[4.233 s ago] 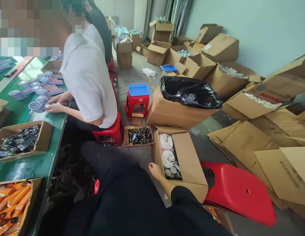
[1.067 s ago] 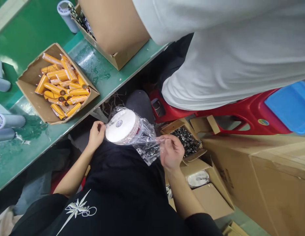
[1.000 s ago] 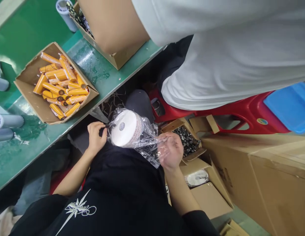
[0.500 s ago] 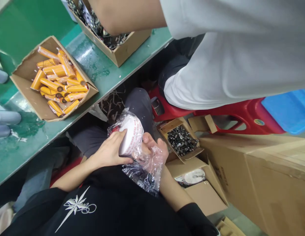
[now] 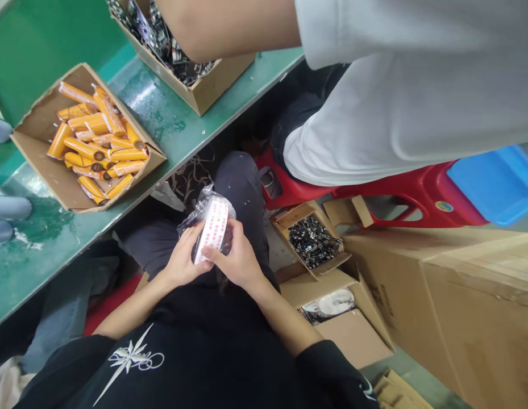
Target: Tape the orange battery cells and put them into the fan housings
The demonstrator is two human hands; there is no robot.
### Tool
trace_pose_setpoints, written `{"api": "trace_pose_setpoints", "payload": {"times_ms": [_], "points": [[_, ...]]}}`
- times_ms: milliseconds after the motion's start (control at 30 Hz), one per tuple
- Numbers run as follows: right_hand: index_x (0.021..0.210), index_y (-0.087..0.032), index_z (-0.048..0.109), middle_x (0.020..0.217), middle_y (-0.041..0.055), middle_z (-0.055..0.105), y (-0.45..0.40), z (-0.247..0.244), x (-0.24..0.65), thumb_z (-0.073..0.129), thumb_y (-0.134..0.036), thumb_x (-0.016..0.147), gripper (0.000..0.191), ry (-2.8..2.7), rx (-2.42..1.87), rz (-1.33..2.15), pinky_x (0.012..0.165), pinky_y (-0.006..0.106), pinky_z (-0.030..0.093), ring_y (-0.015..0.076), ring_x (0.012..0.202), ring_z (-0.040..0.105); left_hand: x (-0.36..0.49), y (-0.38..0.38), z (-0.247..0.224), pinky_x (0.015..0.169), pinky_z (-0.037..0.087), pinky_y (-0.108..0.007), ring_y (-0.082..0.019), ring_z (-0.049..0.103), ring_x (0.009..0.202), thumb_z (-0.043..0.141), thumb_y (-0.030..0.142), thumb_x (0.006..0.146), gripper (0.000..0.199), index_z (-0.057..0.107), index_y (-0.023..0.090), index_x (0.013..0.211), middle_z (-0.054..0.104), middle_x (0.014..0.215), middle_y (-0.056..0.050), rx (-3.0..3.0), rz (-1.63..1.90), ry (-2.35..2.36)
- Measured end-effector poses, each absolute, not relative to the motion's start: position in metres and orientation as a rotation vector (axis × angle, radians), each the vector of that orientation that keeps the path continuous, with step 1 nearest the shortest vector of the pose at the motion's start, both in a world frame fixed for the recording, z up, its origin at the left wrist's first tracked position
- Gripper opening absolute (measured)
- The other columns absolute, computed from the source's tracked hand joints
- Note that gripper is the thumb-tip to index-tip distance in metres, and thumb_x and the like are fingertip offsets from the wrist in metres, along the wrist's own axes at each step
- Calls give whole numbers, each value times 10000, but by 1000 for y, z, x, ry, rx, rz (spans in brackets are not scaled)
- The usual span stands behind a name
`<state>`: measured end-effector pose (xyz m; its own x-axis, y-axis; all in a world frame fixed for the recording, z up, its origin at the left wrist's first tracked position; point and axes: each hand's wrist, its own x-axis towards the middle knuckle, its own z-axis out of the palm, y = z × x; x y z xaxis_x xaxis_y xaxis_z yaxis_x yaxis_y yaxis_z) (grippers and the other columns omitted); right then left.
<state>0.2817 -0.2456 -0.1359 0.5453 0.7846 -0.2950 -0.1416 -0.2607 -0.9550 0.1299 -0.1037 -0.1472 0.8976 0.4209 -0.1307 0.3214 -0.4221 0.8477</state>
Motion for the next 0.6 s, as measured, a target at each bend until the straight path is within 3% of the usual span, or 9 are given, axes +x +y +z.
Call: {"api": "trace_pose_setpoints", "payload": {"times_ms": [100, 267, 367, 433, 500, 600], "points": [[1367, -240, 466, 1334, 144, 681, -245, -148, 272, 788, -626, 866, 709, -493, -1462, 1029, 982, 454, 572, 289, 1116, 704, 129, -110, -150, 1151, 448, -559, -378, 608, 1294, 532, 821, 911, 959, 472, 150, 1593, 606, 1471, -217, 2095, 130, 547], [1298, -213, 587, 1229, 116, 752, -247, -156, 282, 856, -502, 815, 624, -479, -1452, 1045, 929, 404, 579, 278, 1049, 728, 129, -111, -154, 1137, 474, -551, -371, 646, 1258, 516, 770, 940, 801, 644, 157, 1439, 689, 1366, -200, 1973, 130, 643], [1151, -195, 730, 1001, 49, 788, -259, -159, 302, 831, -416, 815, 415, -377, -1625, 950, 756, 322, 549, 224, 844, 695, 119, -99, -152, 1026, 567, -503, -376, 721, 1106, 600, 810, 863, 734, 798, 153, 1125, 781, 1092, -152, 1629, 286, 815], [1015, -186, 777, 869, 26, 772, -279, -165, 324, 765, -384, 841, 264, -277, -1717, 863, 656, 290, 496, 194, 741, 639, 106, -85, -145, 931, 622, -464, -381, 747, 1046, 642, 842, 795, 706, 811, 170, 927, 785, 898, -115, 1356, 433, 952], [980, -182, 781, 840, 30, 772, -310, -177, 349, 724, -392, 830, 264, -164, -1730, 803, 600, 283, 469, 186, 691, 623, 91, -71, -132, 911, 644, -472, -403, 743, 1079, 678, 852, 724, 693, 796, 184, 863, 782, 825, -99, 1142, 600, 1061], [1093, -190, 774, 882, 47, 799, -376, -203, 378, 782, -408, 713, 437, 109, -1692, 834, 571, 288, 493, 191, 645, 658, 81, -59, -113, 987, 628, -540, -453, 700, 1179, 764, 825, 577, 732, 802, 189, 937, 806, 882, -91, 932, 749, 1152]]}}
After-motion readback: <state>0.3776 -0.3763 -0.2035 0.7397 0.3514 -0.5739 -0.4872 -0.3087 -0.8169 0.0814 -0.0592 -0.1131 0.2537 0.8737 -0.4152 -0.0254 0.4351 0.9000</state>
